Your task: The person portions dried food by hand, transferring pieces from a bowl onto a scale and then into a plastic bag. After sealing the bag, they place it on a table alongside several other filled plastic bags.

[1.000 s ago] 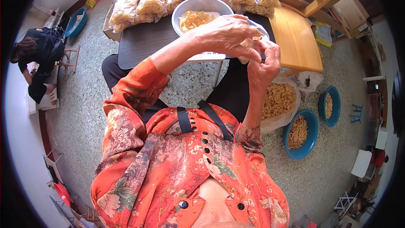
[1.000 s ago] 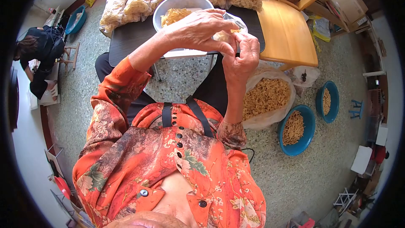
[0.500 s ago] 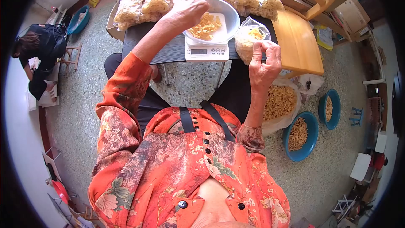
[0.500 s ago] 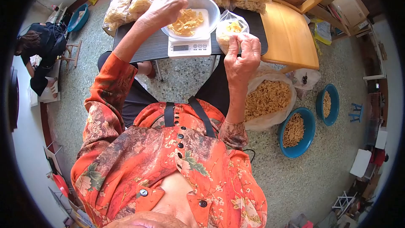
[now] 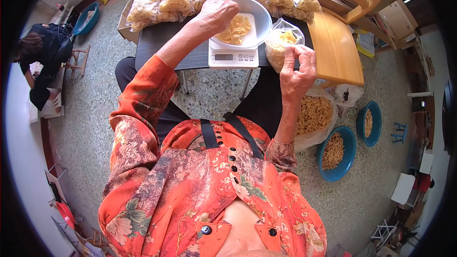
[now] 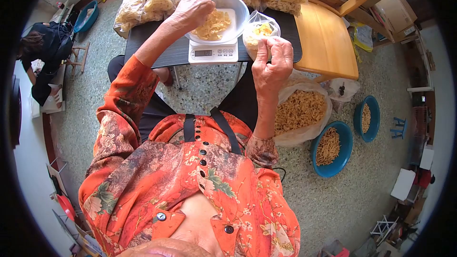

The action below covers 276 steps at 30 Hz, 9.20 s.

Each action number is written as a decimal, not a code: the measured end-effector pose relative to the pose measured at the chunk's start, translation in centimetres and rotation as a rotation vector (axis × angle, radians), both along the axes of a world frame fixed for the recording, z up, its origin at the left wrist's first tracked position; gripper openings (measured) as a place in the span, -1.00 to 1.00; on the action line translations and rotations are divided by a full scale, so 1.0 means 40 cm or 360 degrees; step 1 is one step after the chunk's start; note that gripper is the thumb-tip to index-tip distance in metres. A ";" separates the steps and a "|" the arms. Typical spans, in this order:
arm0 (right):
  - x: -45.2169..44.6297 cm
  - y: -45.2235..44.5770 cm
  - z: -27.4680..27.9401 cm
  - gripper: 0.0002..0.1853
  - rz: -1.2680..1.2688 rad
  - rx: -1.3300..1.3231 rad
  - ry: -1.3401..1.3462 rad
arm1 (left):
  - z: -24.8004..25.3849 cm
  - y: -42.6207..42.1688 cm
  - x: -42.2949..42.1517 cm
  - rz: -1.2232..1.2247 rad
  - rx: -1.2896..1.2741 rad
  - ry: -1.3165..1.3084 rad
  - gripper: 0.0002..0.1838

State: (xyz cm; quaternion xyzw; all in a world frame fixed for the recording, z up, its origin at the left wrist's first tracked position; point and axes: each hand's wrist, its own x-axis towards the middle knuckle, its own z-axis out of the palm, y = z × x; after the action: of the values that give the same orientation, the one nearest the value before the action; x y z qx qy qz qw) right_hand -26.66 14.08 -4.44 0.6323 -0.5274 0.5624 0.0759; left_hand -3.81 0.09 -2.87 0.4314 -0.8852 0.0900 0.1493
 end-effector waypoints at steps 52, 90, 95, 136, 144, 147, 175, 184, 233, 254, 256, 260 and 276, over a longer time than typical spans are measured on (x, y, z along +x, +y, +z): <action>-0.024 0.015 0.011 -0.92 -0.0028 -0.0091 -0.0059 | 0.076 0.146 -0.201 -0.0854 0.0715 0.0564 -0.42; -0.012 0.008 0.004 -0.92 -0.0047 -0.0029 -0.0011 | 0.009 -0.049 -0.004 -0.0073 0.0398 0.0498 -0.88; -0.009 0.008 0.003 -0.90 -0.0055 -0.0055 -0.0003 | 0.039 -0.053 0.033 -0.0027 0.1590 0.1816 -0.75; -0.022 0.007 -0.008 -0.90 -0.0004 -0.0096 -0.0139 | 0.118 0.171 -0.190 -0.0867 0.0702 0.0586 -0.44; -0.027 0.011 -0.002 -0.92 -0.0064 -0.0041 -0.0090 | 0.137 0.119 -0.163 -0.0737 0.0931 0.0893 -0.63; -0.027 0.016 -0.004 -0.92 -0.0075 -0.0037 -0.0117 | 0.142 0.062 -0.093 -0.0693 0.0599 0.1115 -0.78; -0.002 0.009 0.000 -0.91 -0.0021 0.0006 -0.0016 | 0.004 0.013 0.013 0.0033 0.0198 0.0027 -0.97; -0.003 0.012 -0.003 -0.91 -0.0040 0.0016 -0.0048 | 0.066 0.004 0.055 -0.0014 0.0795 0.1022 -0.87; -0.004 0.023 0.007 -0.89 0.0051 -0.0117 -0.0083 | 0.113 0.150 -0.195 -0.0723 0.0648 0.0399 -0.53; -0.003 0.019 0.003 -0.89 -0.0049 -0.0053 -0.0016 | -0.006 0.042 -0.026 -0.0102 0.0497 0.0483 -0.73; -0.004 0.019 0.004 -0.89 -0.0036 -0.0051 -0.0019 | -0.003 0.031 -0.032 -0.0095 0.0553 0.0344 -0.75; -0.003 0.017 0.000 -0.89 -0.0031 -0.0037 -0.0013 | -0.004 0.014 -0.048 -0.0058 0.0670 0.0127 -0.86; -0.003 0.016 -0.002 -0.89 -0.0021 -0.0020 -0.0023 | -0.011 0.029 -0.053 -0.0190 0.0561 0.0320 -0.83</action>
State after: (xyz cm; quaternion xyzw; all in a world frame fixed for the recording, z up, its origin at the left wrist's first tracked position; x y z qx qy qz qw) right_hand -26.79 14.71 -4.51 0.6242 -0.5285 0.5698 0.0798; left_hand -5.94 1.25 -3.31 0.4044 -0.8919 -0.1188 0.1640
